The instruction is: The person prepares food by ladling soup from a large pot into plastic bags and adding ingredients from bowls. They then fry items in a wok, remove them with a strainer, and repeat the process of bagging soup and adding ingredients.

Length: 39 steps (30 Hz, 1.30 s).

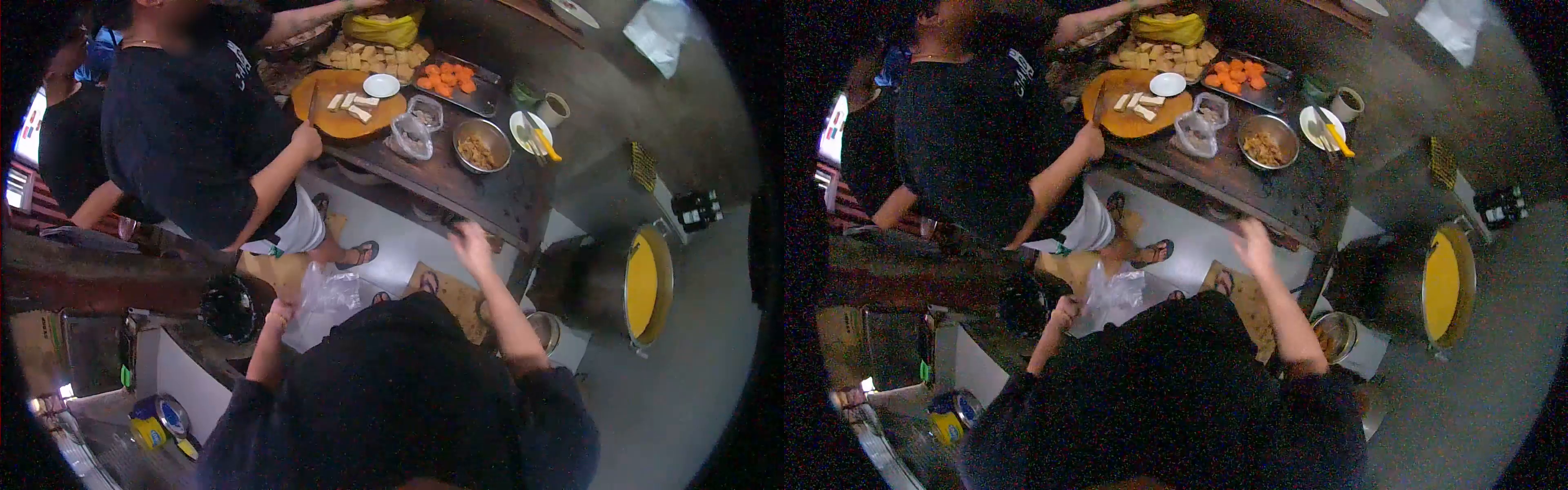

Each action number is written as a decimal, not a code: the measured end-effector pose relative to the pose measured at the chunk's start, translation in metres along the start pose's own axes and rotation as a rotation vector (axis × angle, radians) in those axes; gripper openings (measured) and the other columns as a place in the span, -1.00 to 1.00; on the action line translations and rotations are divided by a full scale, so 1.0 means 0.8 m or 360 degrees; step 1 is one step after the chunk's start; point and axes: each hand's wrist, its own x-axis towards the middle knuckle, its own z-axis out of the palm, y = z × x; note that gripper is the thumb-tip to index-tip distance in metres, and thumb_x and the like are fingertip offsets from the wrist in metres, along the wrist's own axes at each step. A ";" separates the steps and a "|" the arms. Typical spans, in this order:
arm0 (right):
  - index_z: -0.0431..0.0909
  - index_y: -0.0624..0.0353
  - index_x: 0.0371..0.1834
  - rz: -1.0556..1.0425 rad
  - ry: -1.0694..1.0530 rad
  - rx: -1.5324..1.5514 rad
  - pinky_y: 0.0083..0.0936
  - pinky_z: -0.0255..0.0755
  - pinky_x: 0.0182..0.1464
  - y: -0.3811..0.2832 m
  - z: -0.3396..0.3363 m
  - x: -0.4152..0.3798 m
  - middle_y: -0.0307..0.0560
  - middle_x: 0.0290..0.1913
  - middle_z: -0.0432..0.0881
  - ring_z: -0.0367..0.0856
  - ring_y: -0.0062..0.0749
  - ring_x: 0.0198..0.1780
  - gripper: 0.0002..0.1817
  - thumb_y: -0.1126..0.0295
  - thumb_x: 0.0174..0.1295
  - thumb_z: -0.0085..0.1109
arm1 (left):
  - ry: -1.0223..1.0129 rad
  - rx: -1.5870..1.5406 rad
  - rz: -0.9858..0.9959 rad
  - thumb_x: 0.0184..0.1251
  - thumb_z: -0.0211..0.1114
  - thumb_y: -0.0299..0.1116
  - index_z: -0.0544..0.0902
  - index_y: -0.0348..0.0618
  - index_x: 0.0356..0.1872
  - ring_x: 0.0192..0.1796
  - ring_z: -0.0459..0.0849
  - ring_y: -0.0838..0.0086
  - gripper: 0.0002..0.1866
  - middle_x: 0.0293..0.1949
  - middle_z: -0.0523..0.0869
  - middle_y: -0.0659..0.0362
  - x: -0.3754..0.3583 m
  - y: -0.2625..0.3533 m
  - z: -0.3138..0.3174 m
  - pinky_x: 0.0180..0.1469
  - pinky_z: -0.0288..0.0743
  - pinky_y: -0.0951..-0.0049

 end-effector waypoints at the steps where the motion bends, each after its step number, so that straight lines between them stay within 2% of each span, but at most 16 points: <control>1: 0.47 0.22 -0.20 -0.0243 -0.0040 0.0150 -0.26 0.33 0.01 -0.037 0.010 0.057 0.10 -0.15 0.46 0.39 -0.01 -0.01 -0.64 0.27 -0.05 0.20 | 0.0061 0.0102 0.0038 0.06 0.05 -0.53 0.66 -0.24 -0.42 -0.57 0.55 0.51 -0.81 -0.53 0.63 0.16 -0.009 -0.016 0.004 -0.55 0.41 0.48; 3: 0.45 0.28 -0.24 -0.0599 0.0020 0.0041 -0.24 0.32 -0.02 -0.092 0.031 0.164 0.10 -0.20 0.44 0.40 -0.01 -0.07 -0.64 0.23 -0.02 0.18 | 0.0014 -0.0220 -0.0300 0.05 0.04 -0.53 0.66 -0.24 -0.36 -0.57 0.50 0.53 -0.78 -0.55 0.61 0.15 -0.060 -0.010 0.012 -0.51 0.40 0.48; 5: 0.42 0.30 -0.23 -0.0630 0.0098 -0.0095 -0.28 0.32 0.00 -0.107 0.078 0.257 0.09 -0.14 0.42 0.39 -0.03 -0.07 -0.61 0.20 -0.01 0.17 | 0.0147 -0.0556 -0.0313 0.07 0.06 -0.47 0.62 -0.21 -0.48 -0.57 0.53 0.45 -0.86 -0.63 0.56 0.18 -0.102 -0.059 0.039 -0.52 0.41 0.42; 6: 0.40 0.31 -0.18 -0.0611 -0.0033 -0.0120 -0.27 0.29 0.02 -0.113 0.097 0.302 0.10 -0.12 0.41 0.36 -0.05 -0.02 -0.56 0.19 -0.03 0.18 | 0.0032 0.0252 0.0274 0.02 0.13 -0.35 0.61 -0.15 -0.50 -0.51 0.57 0.35 -0.87 -0.57 0.59 0.14 -0.129 -0.094 0.050 -0.49 0.42 0.36; 7: 0.38 0.31 -0.13 -0.0600 -0.0165 -0.0136 -0.26 0.26 0.05 -0.113 0.116 0.344 0.11 -0.10 0.39 0.33 -0.07 0.03 -0.51 0.18 -0.04 0.19 | 0.0225 0.1041 0.0873 -0.04 0.20 -0.23 0.60 -0.10 -0.52 -0.46 0.61 0.24 -0.83 -0.51 0.62 0.10 -0.156 -0.127 0.062 -0.46 0.43 0.31; 8: 0.38 0.31 -0.13 -0.0622 -0.0181 -0.0111 -0.26 0.26 0.05 -0.115 0.132 0.383 0.11 -0.10 0.39 0.33 -0.07 0.03 -0.51 0.18 -0.04 0.19 | -0.0070 0.1687 -0.0033 -0.14 0.22 -0.21 0.60 -0.04 -0.46 -0.40 0.61 0.28 -0.80 -0.45 0.62 0.15 -0.182 -0.188 0.096 -0.41 0.44 0.28; 9: 0.38 0.31 -0.11 -0.0651 -0.0225 -0.0201 -0.27 0.26 0.05 -0.118 0.150 0.419 0.10 -0.10 0.39 0.33 -0.07 0.02 -0.49 0.18 -0.06 0.21 | 0.0162 0.1900 0.0511 -0.19 0.21 -0.18 0.59 -0.05 -0.35 -0.29 0.61 0.33 -0.69 -0.34 0.63 0.16 -0.225 -0.221 0.113 -0.29 0.47 0.33; 14: 0.39 0.28 -0.09 -0.0721 -0.0283 -0.0464 -0.25 0.25 -0.01 -0.107 0.227 0.490 0.08 -0.08 0.41 0.36 -0.14 -0.03 -0.45 0.22 -0.17 0.26 | -0.0010 0.0364 -0.0663 -0.17 0.19 -0.19 0.58 -0.06 -0.32 -0.25 0.60 0.32 -0.68 -0.32 0.62 0.15 -0.331 -0.127 0.183 -0.25 0.44 0.33; 16: 0.40 0.29 -0.11 -0.0813 -0.0320 -0.0407 -0.26 0.23 -0.07 -0.105 0.227 0.489 0.06 -0.11 0.42 0.37 -0.18 -0.08 -0.47 0.27 -0.20 0.24 | 0.0054 0.0031 -0.0883 -0.16 0.18 -0.19 0.58 -0.07 -0.31 -0.24 0.59 0.32 -0.68 -0.31 0.62 0.14 -0.329 -0.091 0.204 -0.23 0.43 0.33; 17: 0.40 0.27 -0.12 -0.0868 -0.0129 -0.0438 -0.25 0.21 -0.08 -0.103 0.236 0.490 0.06 -0.14 0.42 0.36 -0.17 -0.10 -0.49 0.29 -0.21 0.23 | 0.0093 -0.0099 -0.0953 -0.15 0.18 -0.19 0.57 -0.07 -0.31 -0.23 0.59 0.31 -0.68 -0.30 0.62 0.14 -0.324 -0.071 0.212 -0.22 0.43 0.33; 18: 0.41 0.25 -0.13 -0.0915 0.0056 -0.0466 -0.25 0.20 -0.08 -0.102 0.239 0.488 0.05 -0.17 0.42 0.36 -0.15 -0.11 -0.50 0.30 -0.22 0.22 | 0.0127 -0.0217 -0.1005 -0.15 0.17 -0.19 0.57 -0.07 -0.30 -0.22 0.58 0.31 -0.68 -0.30 0.62 0.14 -0.320 -0.055 0.219 -0.21 0.42 0.33; 24: 0.40 0.19 -0.09 -0.0849 -0.0286 -0.0207 -0.17 0.15 -0.04 -0.097 0.231 0.495 0.04 -0.21 0.40 0.32 -0.09 -0.11 -0.48 0.31 -0.22 0.21 | 0.0299 -0.0605 -0.1069 -0.12 0.15 -0.19 0.56 -0.09 -0.27 -0.18 0.56 0.30 -0.67 -0.27 0.61 0.12 -0.271 0.020 0.220 -0.16 0.38 0.32; 31: 0.32 0.11 0.05 -0.0798 -0.0308 -0.0082 -0.19 0.18 -0.03 -0.099 0.225 0.514 0.05 -0.15 0.35 0.31 -0.08 -0.07 -0.38 0.28 -0.19 0.22 | 0.0356 -0.0681 -0.1074 -0.08 0.13 -0.20 0.55 -0.10 -0.23 -0.13 0.54 0.29 -0.65 -0.23 0.60 0.11 -0.243 0.069 0.211 -0.09 0.34 0.32; 34: 0.33 0.06 0.06 -0.1031 -0.0338 0.0064 -0.24 0.22 -0.07 -0.106 0.226 0.537 0.02 -0.16 0.36 0.31 -0.10 -0.04 -0.41 0.31 -0.16 0.20 | 0.0325 -0.0647 -0.1096 -0.06 0.12 -0.20 0.54 -0.11 -0.21 -0.11 0.53 0.29 -0.65 -0.21 0.60 0.10 -0.247 0.072 0.227 -0.07 0.32 0.32; 36: 0.37 0.02 0.04 -0.1433 -0.0342 -0.0143 -0.24 0.24 -0.08 -0.110 0.239 0.557 0.00 -0.11 0.36 0.31 -0.12 -0.02 -0.45 0.32 -0.15 0.20 | 0.0307 -0.0632 -0.1122 -0.05 0.11 -0.20 0.54 -0.11 -0.20 -0.10 0.52 0.29 -0.64 -0.20 0.59 0.09 -0.251 0.075 0.234 -0.05 0.31 0.32; 39: 0.39 -0.03 0.03 -0.1507 -0.0590 -0.0237 -0.24 0.26 -0.06 -0.116 0.248 0.572 0.00 -0.04 0.36 0.30 -0.11 0.02 -0.45 0.32 -0.16 0.22 | 0.0290 -0.0634 -0.1139 -0.04 0.10 -0.20 0.53 -0.12 -0.18 -0.08 0.51 0.28 -0.64 -0.19 0.59 0.09 -0.250 0.079 0.242 -0.02 0.29 0.32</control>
